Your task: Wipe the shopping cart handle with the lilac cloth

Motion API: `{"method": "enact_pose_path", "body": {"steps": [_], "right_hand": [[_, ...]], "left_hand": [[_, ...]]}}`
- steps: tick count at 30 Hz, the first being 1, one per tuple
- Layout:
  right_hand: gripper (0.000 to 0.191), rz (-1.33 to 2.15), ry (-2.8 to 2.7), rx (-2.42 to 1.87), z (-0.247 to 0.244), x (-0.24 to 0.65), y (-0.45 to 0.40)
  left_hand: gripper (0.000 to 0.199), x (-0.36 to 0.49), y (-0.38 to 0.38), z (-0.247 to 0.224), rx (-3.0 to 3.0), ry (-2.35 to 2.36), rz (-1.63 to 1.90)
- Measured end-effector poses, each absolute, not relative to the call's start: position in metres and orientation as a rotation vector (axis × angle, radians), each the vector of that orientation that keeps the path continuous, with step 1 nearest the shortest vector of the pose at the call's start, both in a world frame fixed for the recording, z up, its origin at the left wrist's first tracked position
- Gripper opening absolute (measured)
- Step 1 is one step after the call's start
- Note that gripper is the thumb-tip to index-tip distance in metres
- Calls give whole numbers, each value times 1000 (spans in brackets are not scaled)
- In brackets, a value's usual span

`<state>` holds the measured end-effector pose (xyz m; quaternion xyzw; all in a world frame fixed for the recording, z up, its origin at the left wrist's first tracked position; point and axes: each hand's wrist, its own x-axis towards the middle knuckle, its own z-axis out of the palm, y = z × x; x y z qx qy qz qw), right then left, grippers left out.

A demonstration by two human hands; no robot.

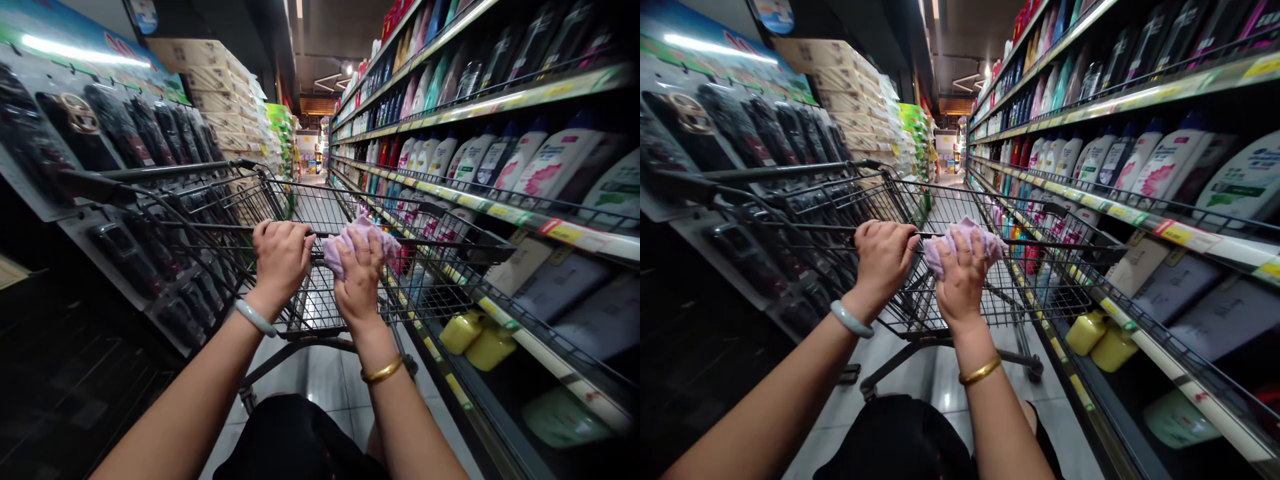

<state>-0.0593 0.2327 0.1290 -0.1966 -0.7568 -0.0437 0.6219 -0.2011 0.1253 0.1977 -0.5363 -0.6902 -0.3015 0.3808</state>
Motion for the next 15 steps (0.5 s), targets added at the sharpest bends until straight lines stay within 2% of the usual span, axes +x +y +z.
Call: {"method": "enact_pose_path", "body": {"steps": [7,12,15], "right_hand": [[46,-117,-1335,-616,109,-60,241],[25,-216,-1764,-350,95,-75,214],[12,-178,-1683,-406,97,-58,234]], "left_hand": [[35,-207,141,185,-1265,-1697,-791],[35,-210,144,183,-1249,-1659,-796],[33,-211,143,183,-1277,-1671,-790]]}}
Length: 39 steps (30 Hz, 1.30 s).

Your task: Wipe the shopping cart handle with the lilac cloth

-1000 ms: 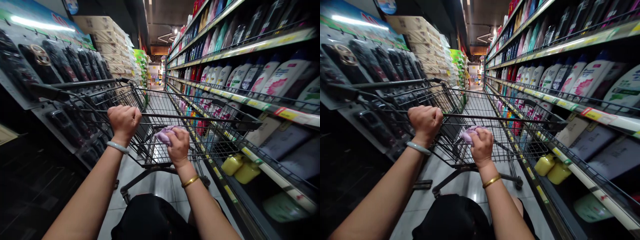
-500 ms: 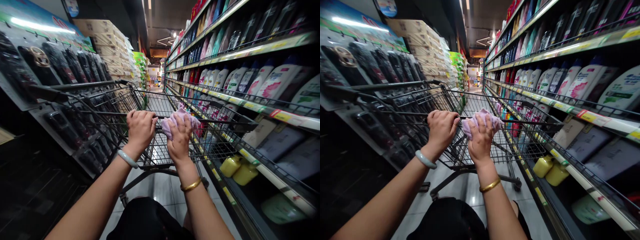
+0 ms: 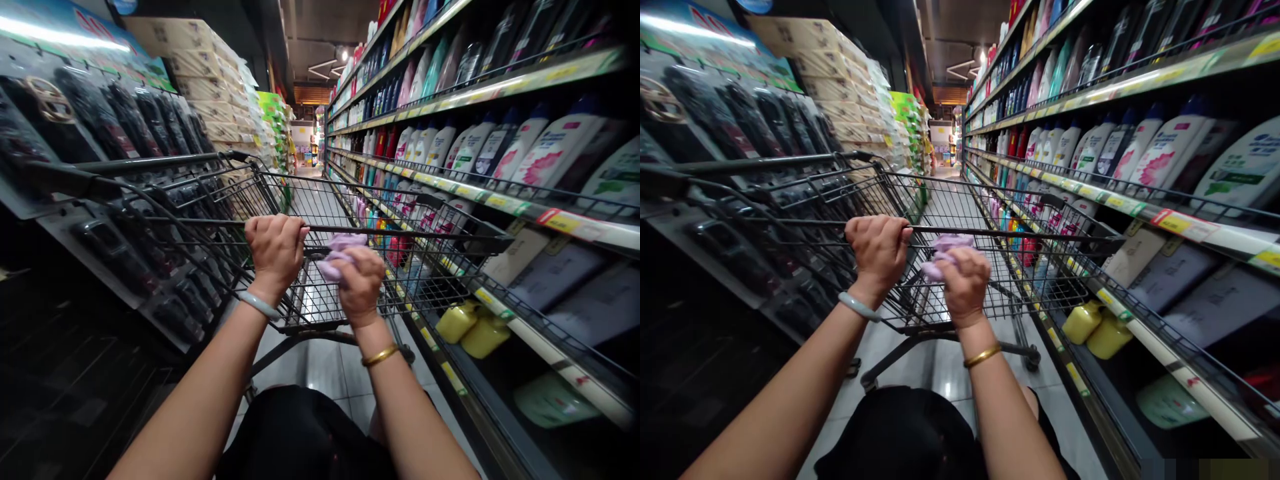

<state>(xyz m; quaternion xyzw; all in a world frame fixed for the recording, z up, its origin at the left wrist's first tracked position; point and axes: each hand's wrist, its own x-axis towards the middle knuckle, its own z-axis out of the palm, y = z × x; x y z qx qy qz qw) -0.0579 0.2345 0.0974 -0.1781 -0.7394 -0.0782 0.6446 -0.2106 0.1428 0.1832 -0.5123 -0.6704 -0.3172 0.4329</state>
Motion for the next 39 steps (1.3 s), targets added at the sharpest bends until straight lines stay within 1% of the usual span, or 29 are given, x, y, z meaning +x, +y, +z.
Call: {"method": "enact_pose_path", "body": {"steps": [2,5,7,9,11,14,16,18,21,22,24,28,31,34,36,39], "right_hand": [[11,-88,-1483,-511,101,-45,253],[20,-54,-1314,-658,101,-43,255],[26,-82,-1458,-606,97,-50,241],[28,-119,-1697,-444,93,-53,229],[25,-117,-1776,-367,93,-49,231],[15,-50,-1472,-539,97,-33,253],[16,-12,-1317,-657,97,-30,262],[22,29,-1441,-664,94,-36,258],[33,86,-1878,-529,85,-50,243],[35,91,-1941,-511,83,-52,242],[34,81,-1863,-573,82,-49,249],[30,85,-1504,-796,77,-38,271],[33,135,-1718,-820,68,-44,263],[35,165,-2063,-694,65,-48,251],[37,172,-2049,-708,69,-43,253],[34,162,-1798,-875,76,-34,263]], "left_hand": [[33,-211,143,183,-1283,-1679,-803],[33,-210,145,182,-1259,-1683,-815],[34,-211,146,182,-1249,-1685,-816],[35,-212,146,181,-1259,-1687,-815],[35,-215,146,181,-1274,-1688,-818],[35,-219,148,181,-1275,-1688,-820],[35,-221,149,181,-1265,-1696,-804],[36,-222,151,182,-1258,-1714,-776],[35,-223,154,185,-1263,-1751,-746],[34,-224,155,187,-1266,-1764,-744],[33,-225,158,189,-1272,-1791,-742],[34,-228,163,191,-1269,-1838,-742],[37,-233,169,189,-1262,-1854,-760],[41,-238,174,189,-1256,-1848,-808],[39,-237,176,190,-1283,-1822,-875],[34,-224,173,185,-1293,-1722,-1053]]}}
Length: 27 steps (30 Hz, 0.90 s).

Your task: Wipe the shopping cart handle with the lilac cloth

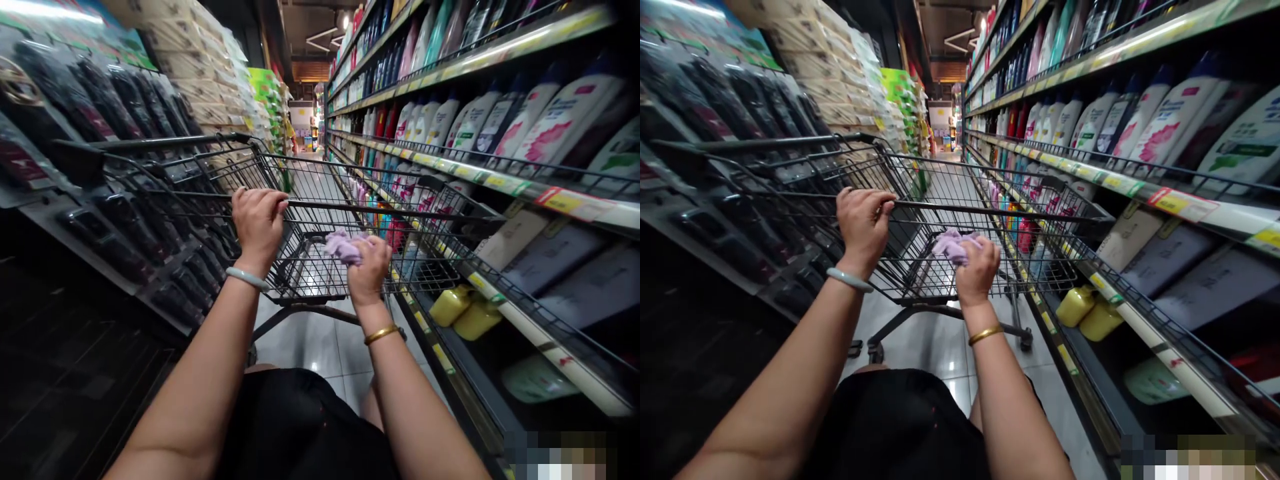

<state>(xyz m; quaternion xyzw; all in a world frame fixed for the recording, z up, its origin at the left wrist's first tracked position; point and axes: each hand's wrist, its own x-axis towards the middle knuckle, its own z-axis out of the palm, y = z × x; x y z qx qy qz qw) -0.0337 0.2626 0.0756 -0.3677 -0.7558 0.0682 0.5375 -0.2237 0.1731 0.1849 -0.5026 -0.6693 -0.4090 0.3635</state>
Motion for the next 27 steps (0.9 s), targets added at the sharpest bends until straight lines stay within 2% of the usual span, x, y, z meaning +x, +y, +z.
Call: {"method": "enact_pose_path", "body": {"steps": [3,6,11,18,23,27], "right_hand": [[35,141,-1866,-832,72,-37,260],[36,106,-2105,-637,67,-47,248],[35,61,-1856,-745,76,-49,249],[34,20,-2125,-621,68,-65,241],[34,17,-1810,-701,77,-60,245],[28,-10,-2119,-625,60,-73,238]], "left_hand": [[39,-202,167,166,-1188,-1607,-1236],[39,-190,161,136,-1144,-1623,-1266],[37,-198,163,103,-1096,-1683,-1229],[23,-201,170,84,-1192,-1736,-1215],[22,-202,162,78,-1144,-1810,-1201],[24,-203,158,77,-1000,-1956,-1175]]}}
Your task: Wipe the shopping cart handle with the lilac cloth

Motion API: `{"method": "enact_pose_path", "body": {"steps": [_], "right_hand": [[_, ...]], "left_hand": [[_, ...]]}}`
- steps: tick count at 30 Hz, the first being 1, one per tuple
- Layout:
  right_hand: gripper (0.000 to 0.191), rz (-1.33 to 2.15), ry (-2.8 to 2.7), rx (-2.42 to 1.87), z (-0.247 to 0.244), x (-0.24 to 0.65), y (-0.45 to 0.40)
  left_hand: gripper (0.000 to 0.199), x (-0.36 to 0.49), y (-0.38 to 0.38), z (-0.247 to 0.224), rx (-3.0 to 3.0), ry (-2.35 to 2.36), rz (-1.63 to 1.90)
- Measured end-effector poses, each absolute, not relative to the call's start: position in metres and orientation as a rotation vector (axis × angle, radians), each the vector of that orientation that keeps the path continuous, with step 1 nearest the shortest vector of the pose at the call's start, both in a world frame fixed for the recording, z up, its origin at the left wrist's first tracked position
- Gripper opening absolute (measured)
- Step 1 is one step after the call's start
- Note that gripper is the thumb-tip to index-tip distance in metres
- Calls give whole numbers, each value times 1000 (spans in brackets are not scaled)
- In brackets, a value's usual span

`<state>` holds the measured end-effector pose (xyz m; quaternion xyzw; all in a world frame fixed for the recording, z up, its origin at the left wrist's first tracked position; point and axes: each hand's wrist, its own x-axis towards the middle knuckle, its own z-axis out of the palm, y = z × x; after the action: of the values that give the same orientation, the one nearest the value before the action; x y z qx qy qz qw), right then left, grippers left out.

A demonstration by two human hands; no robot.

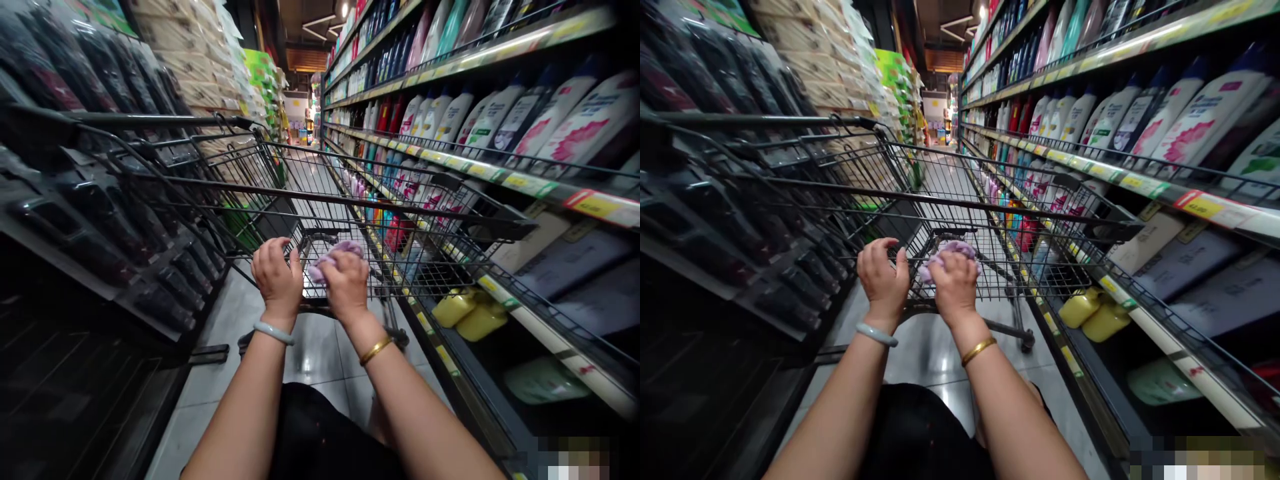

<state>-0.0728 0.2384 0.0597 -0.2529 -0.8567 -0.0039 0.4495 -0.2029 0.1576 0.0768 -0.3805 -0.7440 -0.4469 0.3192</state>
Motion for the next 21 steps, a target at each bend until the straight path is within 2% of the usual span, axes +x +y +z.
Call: {"method": "enact_pose_path", "body": {"steps": [2,7,13,21], "right_hand": [[27,-17,-2227,-554,53,-78,233],[28,-8,-2074,-642,55,-81,233],[22,-19,-2553,-583,33,-90,236],[31,-1,-2106,-886,61,-61,251]], "left_hand": [[26,-202,157,76,-1015,-2055,-1114],[29,-200,156,77,-1104,-2212,-1007],[28,-206,160,69,-1143,-2256,-982],[29,-207,169,59,-1146,-2239,-1008]]}}
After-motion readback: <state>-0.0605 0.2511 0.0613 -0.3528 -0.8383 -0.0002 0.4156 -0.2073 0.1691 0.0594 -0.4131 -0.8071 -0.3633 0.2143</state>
